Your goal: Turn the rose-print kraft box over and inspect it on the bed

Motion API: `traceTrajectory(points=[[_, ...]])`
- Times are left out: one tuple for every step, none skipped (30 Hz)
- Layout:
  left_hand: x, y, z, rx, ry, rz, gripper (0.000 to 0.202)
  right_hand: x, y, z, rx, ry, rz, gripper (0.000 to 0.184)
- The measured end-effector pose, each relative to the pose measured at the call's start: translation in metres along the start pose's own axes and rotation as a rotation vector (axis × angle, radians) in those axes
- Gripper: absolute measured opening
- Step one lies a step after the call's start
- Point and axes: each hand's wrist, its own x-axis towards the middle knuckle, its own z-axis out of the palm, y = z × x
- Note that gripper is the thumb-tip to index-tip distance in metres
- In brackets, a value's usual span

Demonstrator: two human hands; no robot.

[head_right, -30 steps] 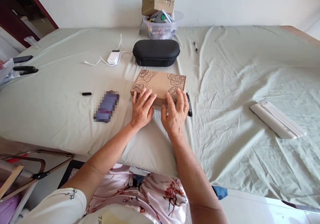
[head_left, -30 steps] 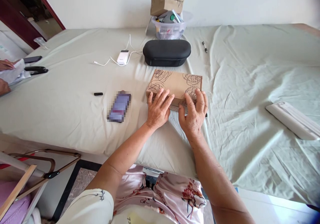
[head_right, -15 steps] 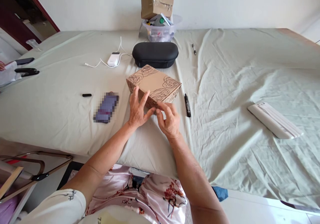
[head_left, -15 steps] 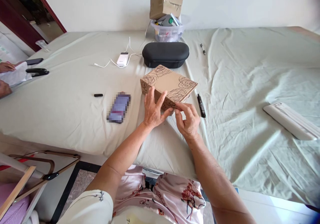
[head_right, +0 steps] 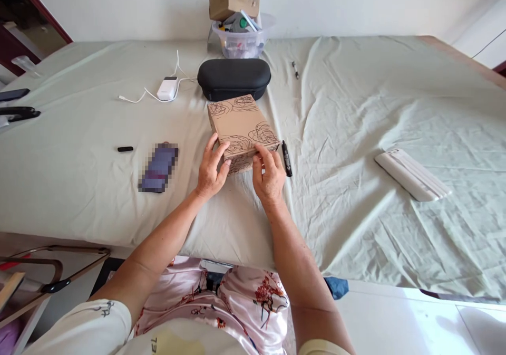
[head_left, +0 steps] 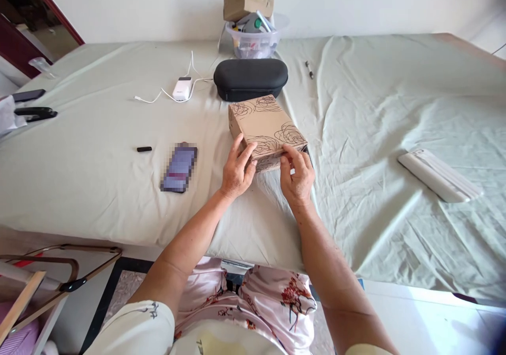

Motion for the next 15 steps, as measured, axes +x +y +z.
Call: traceTrajectory(points=[[0.0, -0.001, 0.0, -0.005, 0.011, -0.013, 0.045, 0.001, 0.004, -0.001, -0.015, 0.016, 0.042, 0.036], [0.0, -0.003, 0.0, -0.012, 0.021, -0.025, 0.044, 0.002, 0.007, -0.001, -0.025, 0.032, 0.088, 0.037], [0.0, -0.004, 0.0, -0.022, 0.033, -0.034, 0.043, 0.003, 0.01, -0.002, -0.029, 0.049, 0.134, 0.039], [0.001, -0.005, 0.0, -0.032, 0.046, -0.041, 0.043, 0.004, 0.012, -0.003, -0.027, 0.063, 0.182, 0.041], [0.001, -0.006, -0.001, -0.045, 0.058, -0.048, 0.043, 0.005, 0.015, -0.003, -0.021, 0.071, 0.228, 0.045], [0.001, -0.007, -0.001, -0.059, 0.067, -0.056, 0.043, 0.005, 0.016, -0.004, -0.012, 0.075, 0.269, 0.048], [0.002, -0.008, -0.002, -0.071, 0.071, -0.067, 0.044, 0.006, 0.018, -0.004, -0.004, 0.075, 0.305, 0.05], [0.002, -0.008, -0.002, -0.079, 0.073, -0.081, 0.045, 0.006, 0.019, -0.004, -0.001, 0.067, 0.332, 0.049], [0.003, -0.008, -0.003, -0.08, 0.075, -0.097, 0.046, 0.006, 0.021, -0.004, -0.004, 0.051, 0.352, 0.046], [0.003, -0.008, -0.003, -0.078, 0.079, -0.111, 0.047, 0.006, 0.022, -0.004, -0.012, 0.03, 0.368, 0.042], [0.004, -0.008, -0.003, -0.074, 0.084, -0.123, 0.047, 0.006, 0.023, -0.003, -0.02, 0.006, 0.383, 0.04], [0.004, -0.007, -0.004, -0.07, 0.092, -0.134, 0.048, 0.006, 0.024, -0.001, -0.027, -0.021, 0.395, 0.04], [0.005, -0.007, -0.004, -0.07, 0.101, -0.145, 0.047, 0.005, 0.025, 0.0, -0.031, -0.045, 0.406, 0.041], [0.005, -0.006, -0.004, -0.075, 0.111, -0.155, 0.047, 0.004, 0.026, 0.001, -0.03, -0.066, 0.417, 0.044], [0.006, -0.006, -0.005, -0.086, 0.12, -0.165, 0.046, 0.003, 0.027, 0.002, -0.025, -0.085, 0.428, 0.046]])
